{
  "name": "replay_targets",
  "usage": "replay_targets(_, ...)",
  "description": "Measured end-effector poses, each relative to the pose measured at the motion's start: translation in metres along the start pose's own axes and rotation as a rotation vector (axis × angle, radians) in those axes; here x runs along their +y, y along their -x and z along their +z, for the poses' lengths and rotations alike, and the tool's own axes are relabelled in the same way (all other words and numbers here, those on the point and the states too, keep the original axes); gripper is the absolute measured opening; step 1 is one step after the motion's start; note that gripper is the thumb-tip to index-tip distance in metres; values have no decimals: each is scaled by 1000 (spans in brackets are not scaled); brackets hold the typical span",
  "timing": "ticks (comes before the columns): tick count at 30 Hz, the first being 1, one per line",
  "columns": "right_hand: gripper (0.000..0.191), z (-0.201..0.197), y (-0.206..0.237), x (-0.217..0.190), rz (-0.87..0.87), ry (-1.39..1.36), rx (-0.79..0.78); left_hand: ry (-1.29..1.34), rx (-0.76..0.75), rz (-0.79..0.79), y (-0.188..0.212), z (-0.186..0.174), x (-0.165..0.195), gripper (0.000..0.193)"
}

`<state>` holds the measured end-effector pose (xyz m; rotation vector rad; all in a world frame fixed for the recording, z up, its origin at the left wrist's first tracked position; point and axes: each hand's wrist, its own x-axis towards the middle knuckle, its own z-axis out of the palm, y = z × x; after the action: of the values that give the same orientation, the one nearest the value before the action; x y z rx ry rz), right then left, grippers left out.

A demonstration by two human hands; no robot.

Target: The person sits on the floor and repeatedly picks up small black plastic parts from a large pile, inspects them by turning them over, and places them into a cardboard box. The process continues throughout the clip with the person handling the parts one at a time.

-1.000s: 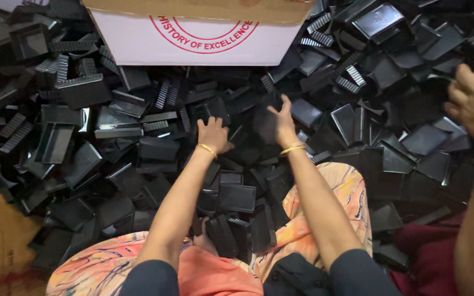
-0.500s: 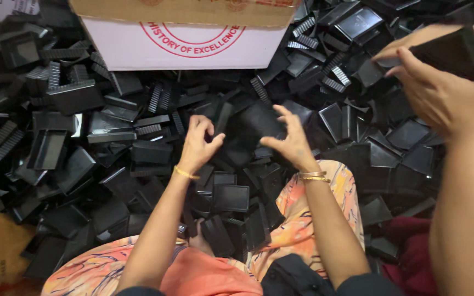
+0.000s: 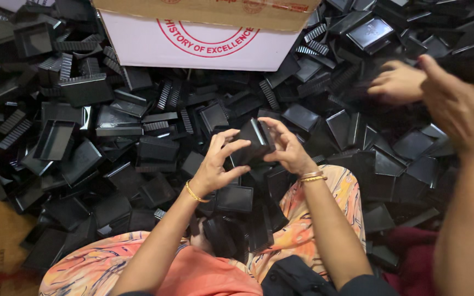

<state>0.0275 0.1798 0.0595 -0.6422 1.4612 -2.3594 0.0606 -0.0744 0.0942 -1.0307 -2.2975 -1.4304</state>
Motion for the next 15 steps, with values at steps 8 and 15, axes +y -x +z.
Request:
replay_targets(8, 94, 7, -1, 1, -41, 46, -9, -211, 18, 95, 2, 1, 2, 66)
replay_targets(15, 74, 6, -11, 22, 69, -415, 147, -386, 230, 303, -11, 7, 6, 55)
